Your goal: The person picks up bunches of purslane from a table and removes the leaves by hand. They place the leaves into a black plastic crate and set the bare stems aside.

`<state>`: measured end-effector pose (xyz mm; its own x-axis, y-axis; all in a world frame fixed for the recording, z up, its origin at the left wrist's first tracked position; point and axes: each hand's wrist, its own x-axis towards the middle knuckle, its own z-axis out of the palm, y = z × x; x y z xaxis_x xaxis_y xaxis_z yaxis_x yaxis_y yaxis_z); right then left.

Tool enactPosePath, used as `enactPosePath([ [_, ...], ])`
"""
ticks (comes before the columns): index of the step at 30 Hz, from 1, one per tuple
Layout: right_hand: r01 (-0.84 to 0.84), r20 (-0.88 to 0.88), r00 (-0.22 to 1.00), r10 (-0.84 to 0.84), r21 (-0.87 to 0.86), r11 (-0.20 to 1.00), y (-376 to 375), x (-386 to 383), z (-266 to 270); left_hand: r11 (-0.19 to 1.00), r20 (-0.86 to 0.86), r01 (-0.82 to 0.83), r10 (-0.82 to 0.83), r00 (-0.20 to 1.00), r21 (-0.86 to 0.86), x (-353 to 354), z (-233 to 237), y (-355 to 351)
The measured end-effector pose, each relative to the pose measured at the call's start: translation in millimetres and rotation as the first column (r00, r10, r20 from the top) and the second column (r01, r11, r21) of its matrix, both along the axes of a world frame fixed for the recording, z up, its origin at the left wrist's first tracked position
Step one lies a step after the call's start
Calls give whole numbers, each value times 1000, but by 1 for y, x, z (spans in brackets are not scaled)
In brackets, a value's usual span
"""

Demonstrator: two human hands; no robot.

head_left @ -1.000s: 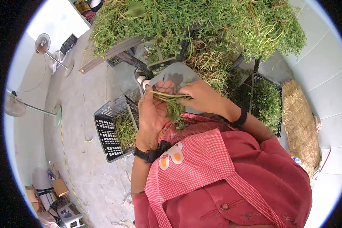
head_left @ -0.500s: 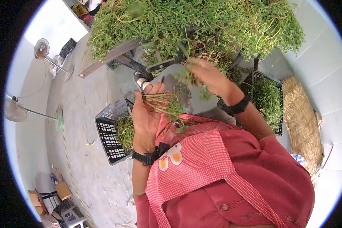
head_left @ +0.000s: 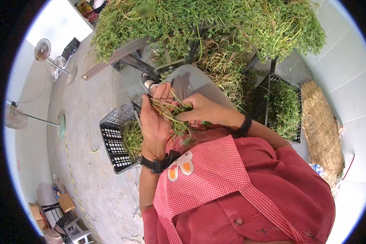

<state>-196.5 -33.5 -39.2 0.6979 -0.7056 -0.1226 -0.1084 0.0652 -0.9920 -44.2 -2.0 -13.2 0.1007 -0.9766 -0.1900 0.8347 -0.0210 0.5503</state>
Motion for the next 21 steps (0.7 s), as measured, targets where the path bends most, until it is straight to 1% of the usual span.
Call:
enactPosePath([
  [2, 3, -10, 1000, -3, 10, 1000, 1, 3, -4, 1000, 34, 11, -10, 999, -21, 2, -7, -1],
  [3, 31, -18, 999, -33, -95, 995, 3, 5, -4, 999, 68, 24, -21, 997, -44, 3, -11, -2],
  [4, 56, -24, 998, -62, -200, 978, 5, 7, -5, 999, 68, 22, -19, 998, -45, 3, -13, -3],
  [5, 54, -25, 998, -60, -200, 978, 4, 7, -8, 998, 89, 14, -8, 996, -68, 3, -16, -4],
  [7, 45, -82, 995, -57, -140, 989, 3, 9, -12, 996, 108, 7, 3, 994, -92, 3, -20, -6],
  [9, 47, -97, 993, -61, -139, 989, 3, 8, -11, 994, 170, 43, -26, 985, -99, 5, -25, -7],
  [11, 48, -112, 992, -64, -136, 989, 5, 6, -8, 992, 142, 31, -13, 990, -124, 7, -29, -7],
  [13, 34, 108, 994, -32, -16, 999, 7, 5, -6, 988, 114, 16, 1, 993, -151, 9, -30, -7],
  [15, 52, 122, 991, -51, 1, 999, 5, 5, -9, 995, 140, 21, -7, 990, -99, 11, -30, -3],
  [16, 71, 135, 988, -73, 19, 997, 4, 4, -10, 995, 141, 22, -8, 990, -100, 11, -29, -3],
  [17, 73, 135, 988, -74, 18, 997, 3, 2, -9, 995, 176, 14, 4, 984, -97, 12, -29, -3],
  [18, 54, 85, 995, -55, 8, 998, 4, -1, -4, 996, 210, 5, 15, 978, -94, 11, -30, -3],
  [19, 36, 34, 999, -36, 0, 999, 5, -2, -1, 996, 209, 6, 13, 978, -93, 10, -30, -3],
  [20, 37, 33, 999, -37, 0, 999, 3, 0, -9, 995, 213, -14, 36, 976, -103, 9, -30, -3],
  [21, 50, 96, 994, -44, -61, 997, -1, 4, -24, 993, 217, -34, 59, 974, -114, 8, -29, -4],
])
